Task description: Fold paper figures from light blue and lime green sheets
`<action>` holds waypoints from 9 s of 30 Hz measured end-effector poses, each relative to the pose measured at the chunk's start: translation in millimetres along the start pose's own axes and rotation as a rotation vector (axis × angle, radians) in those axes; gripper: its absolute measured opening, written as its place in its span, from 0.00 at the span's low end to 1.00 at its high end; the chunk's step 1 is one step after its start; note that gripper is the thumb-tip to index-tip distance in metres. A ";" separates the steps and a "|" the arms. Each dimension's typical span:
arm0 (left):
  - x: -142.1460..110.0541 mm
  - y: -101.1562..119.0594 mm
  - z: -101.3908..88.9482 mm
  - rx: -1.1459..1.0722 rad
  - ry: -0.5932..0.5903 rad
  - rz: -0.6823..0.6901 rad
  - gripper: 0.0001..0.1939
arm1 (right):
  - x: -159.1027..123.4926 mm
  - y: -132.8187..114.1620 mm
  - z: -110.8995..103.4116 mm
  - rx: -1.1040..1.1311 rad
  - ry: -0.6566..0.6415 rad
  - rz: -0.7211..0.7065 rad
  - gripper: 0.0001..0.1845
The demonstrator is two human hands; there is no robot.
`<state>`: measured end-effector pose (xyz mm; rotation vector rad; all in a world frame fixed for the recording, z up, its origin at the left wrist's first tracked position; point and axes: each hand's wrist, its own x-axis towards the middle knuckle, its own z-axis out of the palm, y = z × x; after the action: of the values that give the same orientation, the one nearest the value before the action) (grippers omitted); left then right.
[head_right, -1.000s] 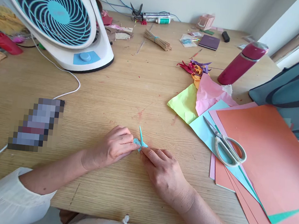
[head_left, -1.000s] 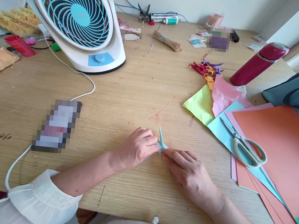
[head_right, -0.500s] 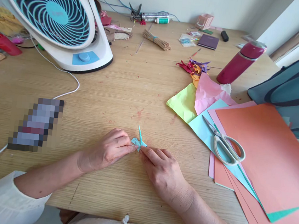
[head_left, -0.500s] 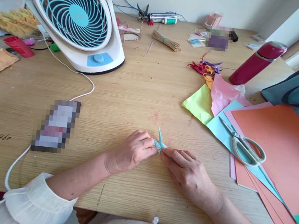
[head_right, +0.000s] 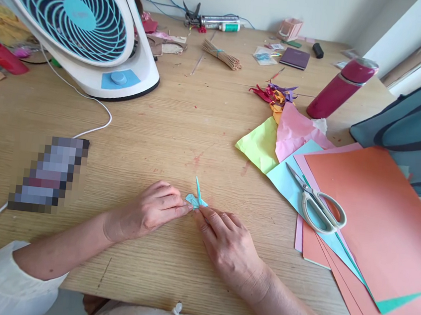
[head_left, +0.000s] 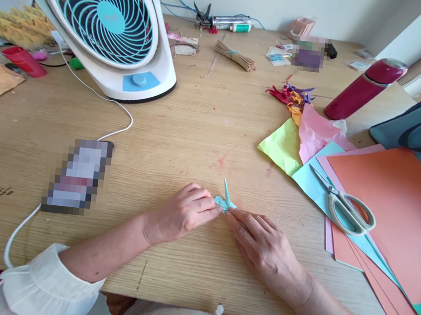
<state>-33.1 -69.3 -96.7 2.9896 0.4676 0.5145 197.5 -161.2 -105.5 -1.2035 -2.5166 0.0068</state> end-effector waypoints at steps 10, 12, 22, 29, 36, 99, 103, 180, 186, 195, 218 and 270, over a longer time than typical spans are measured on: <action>-1.0 0.4 -0.5 0.053 0.018 0.017 0.12 | 9.0 -6.0 4.8 -0.023 -0.018 0.096 0.18; -1.5 0.6 -1.4 0.067 0.006 0.031 0.11 | 10.0 -6.9 4.2 -0.017 -0.012 0.117 0.17; -15.0 11.0 -1.0 0.096 -0.114 -0.125 0.17 | 9.6 -10.5 6.1 0.041 -0.022 0.182 0.17; -26.9 5.2 -4.4 -0.070 0.017 -0.158 0.13 | 5.4 -11.3 8.3 0.053 -0.051 0.226 0.22; 2.3 8.2 -2.4 -0.246 0.096 -0.559 0.12 | 7.0 -10.5 9.2 0.067 -0.032 0.213 0.21; 47.0 4.4 -3.3 -0.964 0.214 -0.796 0.08 | 45.6 12.5 18.9 1.073 0.230 0.723 0.20; 44.0 -0.7 4.4 -1.092 0.236 -0.835 0.10 | 43.4 13.8 19.9 1.081 0.244 0.742 0.21; 45.0 0.2 22.8 -1.177 0.369 -0.788 0.11 | 47.7 10.7 19.0 1.460 0.352 0.784 0.21; 45.0 -0.8 11.3 -0.936 0.352 -0.782 0.11 | 47.2 14.0 16.7 1.448 0.346 0.788 0.21; 47.1 7.0 2.8 -0.996 0.281 -0.788 0.12 | 45.1 13.9 14.9 1.363 0.253 0.770 0.21; 45.0 6.8 13.7 -1.389 0.197 -0.787 0.19 | 49.1 5.4 10.3 1.494 0.263 0.710 0.19; 40.5 12.6 24.0 -0.729 0.333 -0.632 0.05 | 43.4 16.9 22.4 1.459 0.171 0.739 0.21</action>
<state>14.8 -69.3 -105.1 1.9353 0.9490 0.8697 178.2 -114.4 -115.8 -1.1508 -1.1065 1.4863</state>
